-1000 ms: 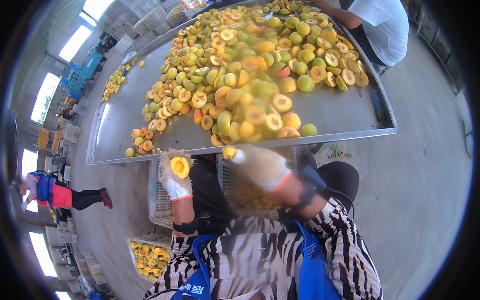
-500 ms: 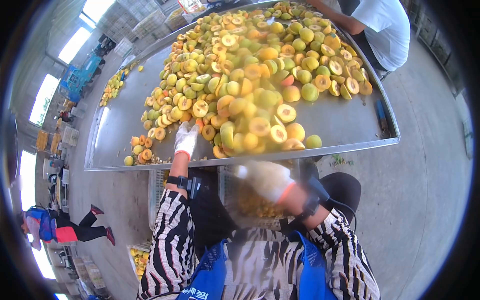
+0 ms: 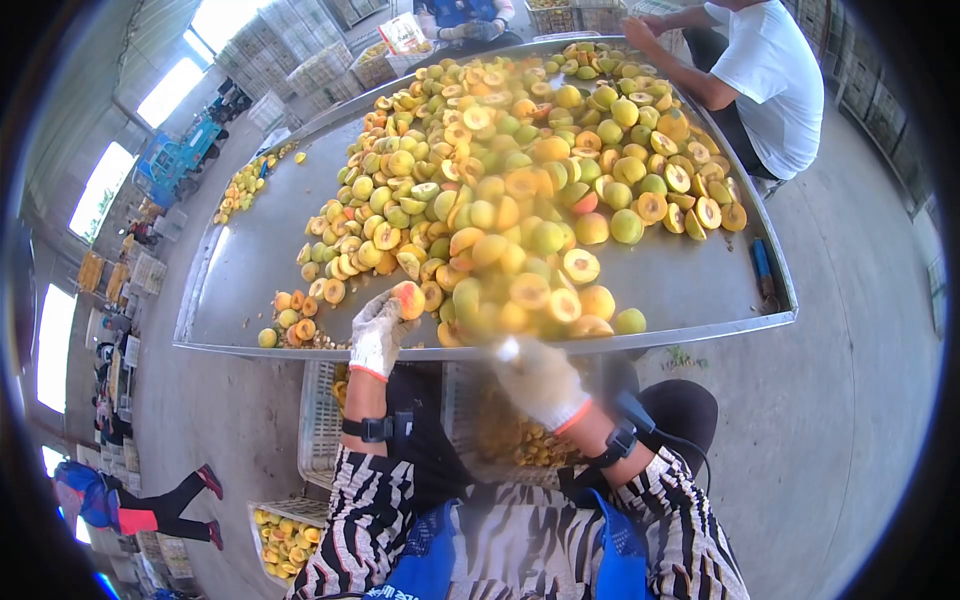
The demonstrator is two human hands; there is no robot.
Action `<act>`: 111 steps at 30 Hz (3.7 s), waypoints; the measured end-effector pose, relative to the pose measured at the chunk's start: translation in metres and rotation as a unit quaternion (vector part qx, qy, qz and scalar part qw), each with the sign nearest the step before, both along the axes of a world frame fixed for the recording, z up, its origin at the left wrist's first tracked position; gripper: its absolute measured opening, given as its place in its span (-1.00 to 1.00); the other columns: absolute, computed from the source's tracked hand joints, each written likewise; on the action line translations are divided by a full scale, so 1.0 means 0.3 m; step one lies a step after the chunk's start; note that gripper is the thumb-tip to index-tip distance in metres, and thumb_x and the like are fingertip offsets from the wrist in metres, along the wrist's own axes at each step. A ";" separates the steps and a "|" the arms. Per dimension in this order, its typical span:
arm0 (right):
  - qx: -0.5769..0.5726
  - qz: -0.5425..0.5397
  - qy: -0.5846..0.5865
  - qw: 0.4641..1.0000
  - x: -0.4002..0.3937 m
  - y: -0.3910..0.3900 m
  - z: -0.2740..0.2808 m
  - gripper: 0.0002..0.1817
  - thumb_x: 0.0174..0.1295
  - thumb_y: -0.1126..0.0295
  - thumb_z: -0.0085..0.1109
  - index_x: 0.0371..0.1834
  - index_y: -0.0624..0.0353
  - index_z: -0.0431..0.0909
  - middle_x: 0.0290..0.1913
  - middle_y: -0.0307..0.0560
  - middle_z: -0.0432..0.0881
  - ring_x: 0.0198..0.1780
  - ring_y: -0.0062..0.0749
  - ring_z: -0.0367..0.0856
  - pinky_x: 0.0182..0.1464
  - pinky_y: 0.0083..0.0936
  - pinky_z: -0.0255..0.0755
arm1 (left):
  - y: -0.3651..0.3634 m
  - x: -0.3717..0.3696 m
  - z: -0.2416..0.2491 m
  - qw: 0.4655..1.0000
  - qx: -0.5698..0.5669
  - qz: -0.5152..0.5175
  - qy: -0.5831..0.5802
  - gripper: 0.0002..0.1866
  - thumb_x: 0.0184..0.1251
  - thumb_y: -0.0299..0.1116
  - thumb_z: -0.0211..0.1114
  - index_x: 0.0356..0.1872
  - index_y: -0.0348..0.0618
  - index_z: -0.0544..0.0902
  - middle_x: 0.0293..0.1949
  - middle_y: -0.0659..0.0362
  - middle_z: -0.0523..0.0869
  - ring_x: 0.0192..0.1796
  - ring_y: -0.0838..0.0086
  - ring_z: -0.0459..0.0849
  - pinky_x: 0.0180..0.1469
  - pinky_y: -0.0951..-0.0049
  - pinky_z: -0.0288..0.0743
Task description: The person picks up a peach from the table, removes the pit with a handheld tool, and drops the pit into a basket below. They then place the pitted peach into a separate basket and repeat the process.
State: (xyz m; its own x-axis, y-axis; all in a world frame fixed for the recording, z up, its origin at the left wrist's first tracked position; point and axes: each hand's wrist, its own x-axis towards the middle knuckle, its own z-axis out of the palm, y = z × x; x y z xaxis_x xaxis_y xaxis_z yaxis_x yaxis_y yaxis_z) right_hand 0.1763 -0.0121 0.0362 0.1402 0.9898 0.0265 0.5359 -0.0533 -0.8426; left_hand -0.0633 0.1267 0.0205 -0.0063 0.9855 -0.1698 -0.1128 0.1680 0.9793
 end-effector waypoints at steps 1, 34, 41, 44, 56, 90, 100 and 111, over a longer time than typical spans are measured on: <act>-0.016 0.012 0.066 0.998 0.005 -0.002 0.021 -0.62 0.19 0.22 0.35 -0.01 0.16 0.52 -0.30 0.06 0.69 -0.24 -0.09 0.69 -0.15 -0.24 0.55 | -0.065 0.022 -0.005 0.996 -0.001 -0.044 -0.075 -0.65 0.42 -0.45 0.23 0.14 -0.42 0.53 0.00 -0.05 0.68 -0.06 0.23 0.73 -0.12 0.27 0.71; -0.156 0.190 0.004 0.969 -0.110 -0.109 -0.067 -0.75 0.23 0.31 0.10 -0.09 0.16 0.56 -0.20 0.18 0.69 -0.15 0.12 0.67 -0.10 -0.10 0.54 | -0.397 0.205 -0.079 0.959 -0.097 0.022 -0.265 -0.70 0.47 -0.25 0.09 -0.08 -0.30 0.60 -0.17 0.00 0.69 -0.15 0.14 0.68 -0.04 0.09 0.62; -0.178 0.178 0.035 0.967 -0.143 -0.117 -0.093 -0.74 0.22 0.35 0.09 -0.06 0.16 0.58 -0.08 0.20 0.66 -0.03 0.16 0.63 0.01 -0.12 0.51 | -0.419 0.232 -0.101 0.990 0.040 0.039 -0.126 -0.69 0.49 -0.23 0.08 -0.13 -0.33 0.61 -0.17 -0.04 0.69 -0.14 0.16 0.69 -0.04 0.12 0.65; -0.160 0.197 0.128 0.959 -0.173 -0.115 -0.168 -0.70 0.22 0.35 0.10 0.00 0.16 0.55 -0.07 0.19 0.66 0.02 0.13 0.62 0.05 -0.16 0.50 | -0.410 0.239 -0.133 0.993 0.100 0.039 -0.057 -0.68 0.50 -0.22 0.09 -0.14 -0.32 0.61 -0.15 -0.05 0.69 -0.13 0.18 0.70 -0.05 0.14 0.65; -0.129 0.209 0.123 0.962 -0.112 -0.101 -0.127 -0.72 0.23 0.37 0.06 -0.02 0.17 0.57 -0.06 0.18 0.67 0.01 0.10 0.61 0.07 -0.20 0.47 | -0.359 0.217 -0.048 0.991 0.054 -0.123 -0.020 -0.65 0.50 -0.19 0.12 -0.10 -0.35 0.61 -0.19 -0.06 0.71 -0.18 0.18 0.72 -0.18 0.18 0.69; -0.119 0.256 -0.151 0.947 0.019 -0.040 -0.073 -0.77 0.22 0.29 0.18 -0.08 0.06 0.54 -0.31 0.10 0.69 -0.17 0.08 0.67 -0.13 -0.09 0.52 | -0.244 -0.458 -0.054 0.915 0.128 0.232 0.305 -0.75 0.44 -0.39 0.20 0.01 -0.33 0.60 -0.12 0.03 0.72 -0.05 0.37 0.70 -0.07 0.40 0.65; -0.032 0.171 -0.140 0.975 -0.021 -0.035 -0.063 -0.76 0.13 0.29 0.28 -0.16 0.07 0.52 -0.37 0.05 0.67 -0.24 0.07 0.66 -0.20 -0.09 0.51 | 0.166 -0.134 -0.066 0.776 0.002 -0.147 0.613 -0.31 0.25 0.06 0.24 0.31 -0.18 0.47 0.33 -0.05 0.47 0.40 0.10 0.38 0.43 0.25 0.23; -0.083 0.157 -0.154 0.972 0.004 -0.047 -0.084 -0.81 0.17 0.27 0.22 -0.26 0.11 0.52 -0.36 0.10 0.68 -0.23 0.07 0.67 -0.20 -0.12 0.53 | 0.149 -0.119 -0.097 0.941 -0.051 -0.109 0.316 -0.57 0.22 -0.38 0.28 0.14 -0.23 0.56 0.03 0.00 0.67 -0.06 0.25 0.68 -0.03 0.28 0.62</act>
State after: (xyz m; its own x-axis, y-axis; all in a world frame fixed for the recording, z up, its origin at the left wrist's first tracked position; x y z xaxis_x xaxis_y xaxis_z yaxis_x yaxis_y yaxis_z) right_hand 0.1775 -0.0262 0.0110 -0.1595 0.9765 -0.1446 0.7737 0.0327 -0.6327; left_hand -0.0988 0.1712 -0.0085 0.0626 0.9541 -0.2929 0.5343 0.2159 0.8172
